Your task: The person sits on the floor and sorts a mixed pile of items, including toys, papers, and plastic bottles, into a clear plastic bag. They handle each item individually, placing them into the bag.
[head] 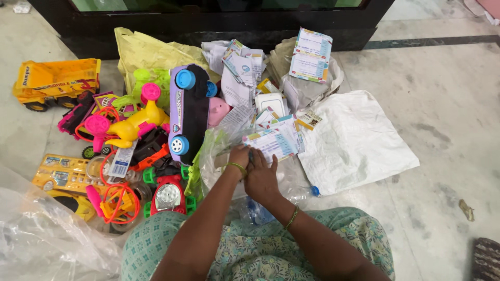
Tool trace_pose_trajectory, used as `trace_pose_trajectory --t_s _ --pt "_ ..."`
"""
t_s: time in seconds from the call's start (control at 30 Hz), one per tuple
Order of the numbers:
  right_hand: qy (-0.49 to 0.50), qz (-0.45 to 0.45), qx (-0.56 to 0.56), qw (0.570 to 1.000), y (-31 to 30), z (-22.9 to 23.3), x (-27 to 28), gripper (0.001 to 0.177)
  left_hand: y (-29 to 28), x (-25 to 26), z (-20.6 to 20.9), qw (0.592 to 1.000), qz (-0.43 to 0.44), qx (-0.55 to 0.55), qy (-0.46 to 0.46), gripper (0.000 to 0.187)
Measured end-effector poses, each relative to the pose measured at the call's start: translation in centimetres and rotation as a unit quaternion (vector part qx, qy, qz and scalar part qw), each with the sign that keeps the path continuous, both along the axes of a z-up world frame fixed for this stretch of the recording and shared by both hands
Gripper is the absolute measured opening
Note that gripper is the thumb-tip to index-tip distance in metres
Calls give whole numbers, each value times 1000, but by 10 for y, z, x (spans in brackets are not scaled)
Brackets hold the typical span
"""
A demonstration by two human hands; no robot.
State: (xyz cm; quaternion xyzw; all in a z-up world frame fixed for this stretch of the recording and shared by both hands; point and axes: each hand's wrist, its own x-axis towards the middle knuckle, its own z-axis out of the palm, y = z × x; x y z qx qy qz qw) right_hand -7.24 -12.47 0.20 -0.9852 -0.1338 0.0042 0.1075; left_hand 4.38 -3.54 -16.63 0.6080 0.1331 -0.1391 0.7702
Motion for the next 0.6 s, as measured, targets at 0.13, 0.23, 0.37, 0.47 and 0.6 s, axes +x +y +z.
trace_pose_trajectory --t_s 0.13,0.23,0.37,0.47,0.6 --pt "-35 12 119 992 -6 13 -5 52 39 21 12 900 -109 391 -160 28" --pt "-47 23 167 985 -10 9 -5 51 62 21 37 969 -103 212 78 28" --pt "8 38 188 981 -12 -1 -1 48 89 16 42 850 -201 484 -60 30" --pt "10 50 173 984 -13 -7 -1 45 92 8 31 828 -232 506 -68 29" --pt "-6 46 143 989 -14 -12 0 45 76 0 39 800 -256 540 -54 33"
